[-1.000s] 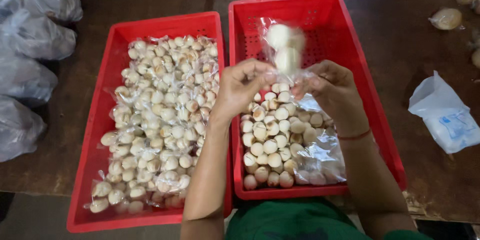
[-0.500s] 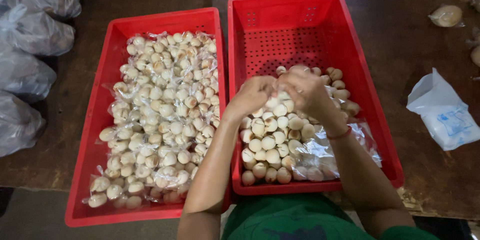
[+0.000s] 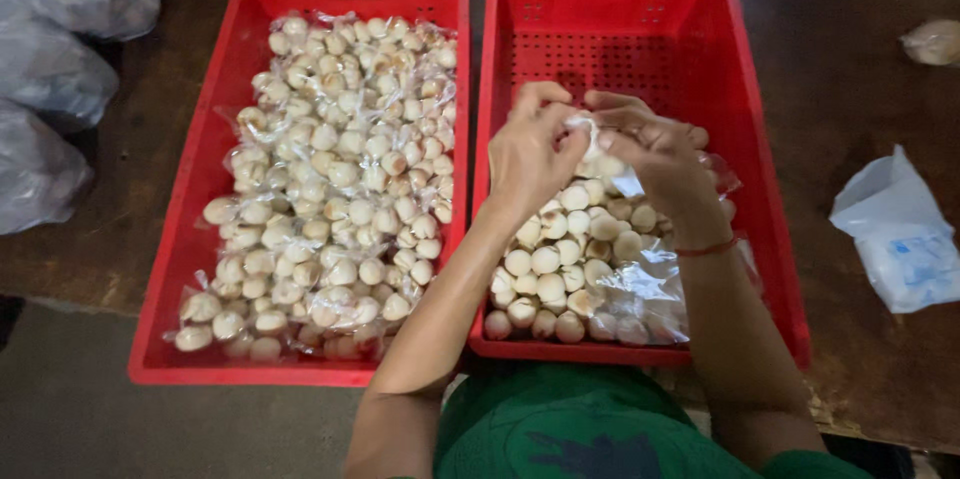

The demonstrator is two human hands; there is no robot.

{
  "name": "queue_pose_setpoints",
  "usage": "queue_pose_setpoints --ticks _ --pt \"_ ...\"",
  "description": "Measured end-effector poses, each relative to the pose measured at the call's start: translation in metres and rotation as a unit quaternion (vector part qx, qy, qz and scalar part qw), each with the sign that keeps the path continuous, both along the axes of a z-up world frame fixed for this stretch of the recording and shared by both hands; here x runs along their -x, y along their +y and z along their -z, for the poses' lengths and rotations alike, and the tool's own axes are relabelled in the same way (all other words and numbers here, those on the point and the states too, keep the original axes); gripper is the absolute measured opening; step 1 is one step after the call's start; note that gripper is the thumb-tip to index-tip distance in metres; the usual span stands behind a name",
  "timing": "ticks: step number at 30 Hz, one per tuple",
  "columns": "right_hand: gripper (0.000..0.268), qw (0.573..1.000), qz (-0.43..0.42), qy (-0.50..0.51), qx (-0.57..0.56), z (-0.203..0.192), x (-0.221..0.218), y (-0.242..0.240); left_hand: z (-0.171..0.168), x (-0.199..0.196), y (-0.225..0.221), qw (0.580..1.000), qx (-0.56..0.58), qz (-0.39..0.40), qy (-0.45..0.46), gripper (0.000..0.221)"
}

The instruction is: The person packages small round bakery items by placing them into clear plastic bags from a red crate and then sealing the bags one by one by hand.

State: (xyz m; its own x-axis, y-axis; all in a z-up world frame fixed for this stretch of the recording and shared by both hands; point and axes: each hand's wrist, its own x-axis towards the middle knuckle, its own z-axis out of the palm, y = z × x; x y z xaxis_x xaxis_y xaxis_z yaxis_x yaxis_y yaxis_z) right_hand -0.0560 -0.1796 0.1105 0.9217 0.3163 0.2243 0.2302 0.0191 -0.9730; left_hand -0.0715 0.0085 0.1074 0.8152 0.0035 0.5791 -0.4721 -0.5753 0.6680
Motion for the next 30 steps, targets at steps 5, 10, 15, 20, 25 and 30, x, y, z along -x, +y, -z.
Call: queue_pose_setpoints --ticks 5,10,15,20,25,30 --pt "0.024 0.941 0.047 -0.31 0.13 -0.012 0.014 0.027 0.012 -0.014 0.018 0.942 0.244 0.211 0.094 0.011" --pt "0.009 0.925 0.129 -0.328 0.139 -0.005 0.023 0.031 -0.001 0.002 0.023 0.981 0.131 0.107 0.098 0.009" --pt "0.013 0.868 0.156 -0.417 0.218 -0.003 0.031 0.022 -0.004 0.022 0.046 0.962 0.256 0.095 0.013 0.005" --pt "0.018 0.976 0.123 -0.168 -0.064 0.0 0.005 -0.017 -0.024 0.061 0.139 0.993 0.121 -0.006 0.003 0.003" --pt "0.019 0.946 0.181 -0.122 -0.241 0.017 -0.03 -0.08 -0.048 0.074 0.17 0.963 -0.149 -0.203 -0.092 0.029" --pt "0.01 0.94 0.22 -0.103 -0.239 0.035 -0.036 -0.093 0.021 -0.027 0.071 0.996 -0.055 0.027 0.067 0.043"
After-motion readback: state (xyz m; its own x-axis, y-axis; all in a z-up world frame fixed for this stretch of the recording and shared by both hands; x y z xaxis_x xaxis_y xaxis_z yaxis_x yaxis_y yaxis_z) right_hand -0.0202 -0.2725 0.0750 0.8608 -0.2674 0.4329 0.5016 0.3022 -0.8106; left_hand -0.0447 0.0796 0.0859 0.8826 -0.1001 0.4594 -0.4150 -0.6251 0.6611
